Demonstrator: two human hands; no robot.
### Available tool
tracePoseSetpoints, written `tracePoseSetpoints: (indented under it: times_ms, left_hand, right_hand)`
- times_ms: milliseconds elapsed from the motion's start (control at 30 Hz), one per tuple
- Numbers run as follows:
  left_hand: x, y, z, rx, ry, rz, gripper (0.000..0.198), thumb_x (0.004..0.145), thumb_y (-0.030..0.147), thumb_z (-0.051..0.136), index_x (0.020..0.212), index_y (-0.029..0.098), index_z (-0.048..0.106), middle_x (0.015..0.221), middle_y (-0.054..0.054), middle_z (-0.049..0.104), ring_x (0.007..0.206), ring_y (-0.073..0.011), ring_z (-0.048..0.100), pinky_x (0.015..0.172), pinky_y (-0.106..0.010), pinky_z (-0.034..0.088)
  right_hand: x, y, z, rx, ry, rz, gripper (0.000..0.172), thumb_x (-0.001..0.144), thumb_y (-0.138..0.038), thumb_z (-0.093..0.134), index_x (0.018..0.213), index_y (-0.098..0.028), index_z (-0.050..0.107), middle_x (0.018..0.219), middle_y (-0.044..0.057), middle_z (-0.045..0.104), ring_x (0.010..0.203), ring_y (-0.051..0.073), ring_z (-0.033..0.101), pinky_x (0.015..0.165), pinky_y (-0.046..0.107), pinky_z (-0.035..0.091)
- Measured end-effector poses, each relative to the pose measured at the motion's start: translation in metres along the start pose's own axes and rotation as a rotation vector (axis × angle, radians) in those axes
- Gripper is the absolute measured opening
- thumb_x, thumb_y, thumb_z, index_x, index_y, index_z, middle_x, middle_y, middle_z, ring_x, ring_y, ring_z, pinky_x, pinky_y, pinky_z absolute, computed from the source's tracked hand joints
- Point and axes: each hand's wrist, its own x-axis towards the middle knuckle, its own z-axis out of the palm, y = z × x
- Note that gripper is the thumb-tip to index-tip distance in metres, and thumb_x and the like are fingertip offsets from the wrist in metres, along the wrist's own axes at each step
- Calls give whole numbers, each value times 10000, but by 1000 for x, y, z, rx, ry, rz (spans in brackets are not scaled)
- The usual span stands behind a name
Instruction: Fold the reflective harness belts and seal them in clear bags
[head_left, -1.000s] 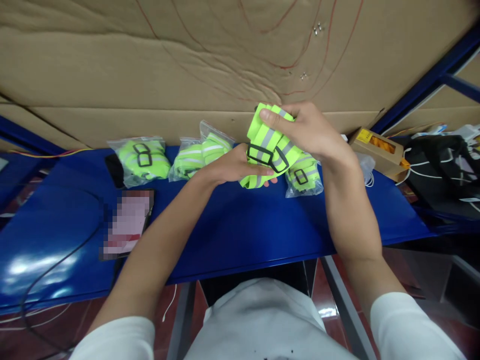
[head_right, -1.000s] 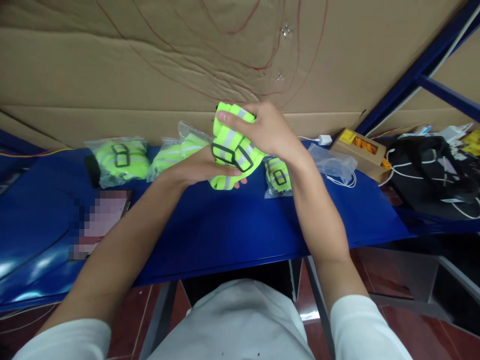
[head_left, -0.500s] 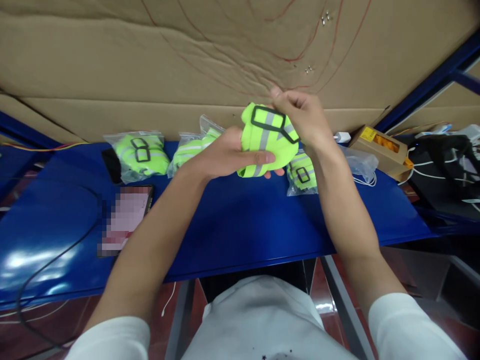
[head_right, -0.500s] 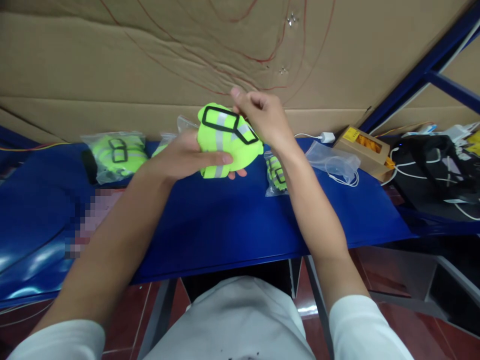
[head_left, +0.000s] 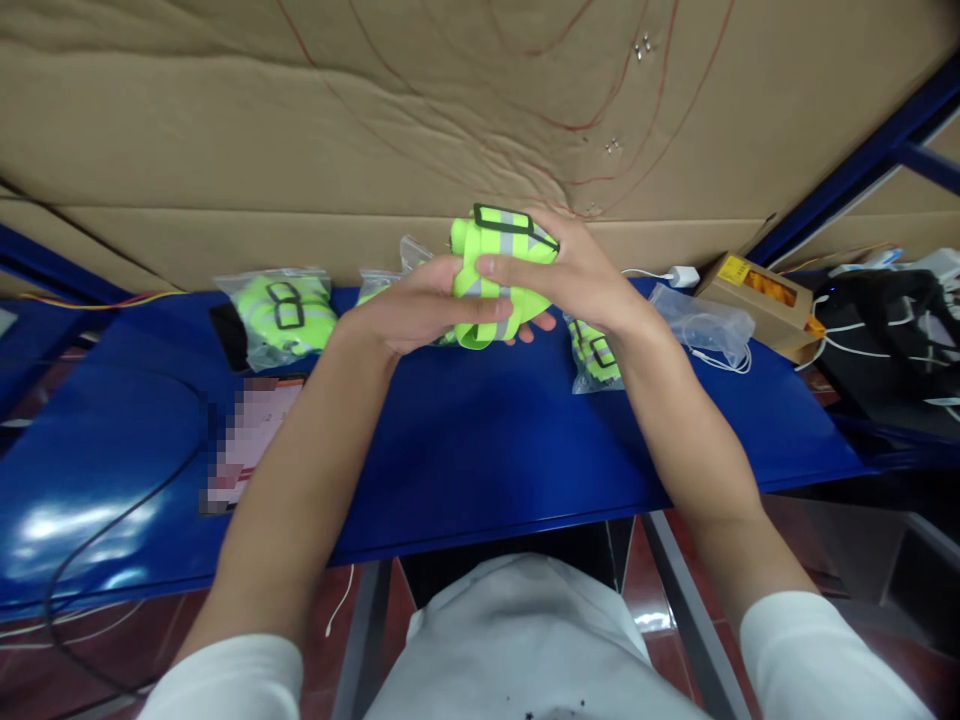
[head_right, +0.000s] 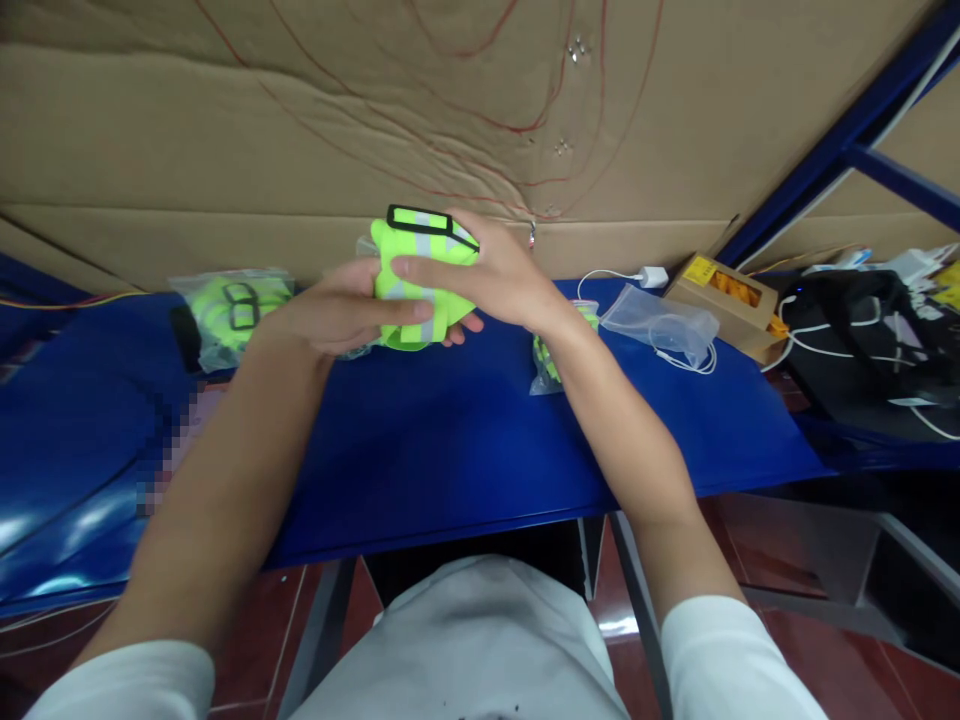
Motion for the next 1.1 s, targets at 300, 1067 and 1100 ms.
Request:
tracePoseSetpoints:
  times_ms: [300,1067,1100]
  left_hand:
    - [16,-13,-5,353,488,-36,559,766,715,771,792,157,747,728,-110,701,836,-337,731,746,-406,591]
    - [5,-79,102,-278,660,199,500,882,594,728,1246,263,635,1467,-69,577,1483,-249,463,1254,-357,343]
    - [4,-81,103,-352,682,183,522,836,558,795,1235,264,631,1425,-67,604,1439,-250,514,1221,-356,393]
  right_hand:
    - [3,1,2,151,147,172,413,840,-554,770,1051,-206,703,971,38,740,888,221,728,697,334,643]
    - [-60,74,85,-39,612,65,562,995,-560,492,1457,-240,501,1328,97,673,1200,221,662,1076,374,538]
    - [-62,74,89,-76,587,48,562,1000,-544,486,1486,-260,483,1396,97,637,1272,224,625,1126,387,506]
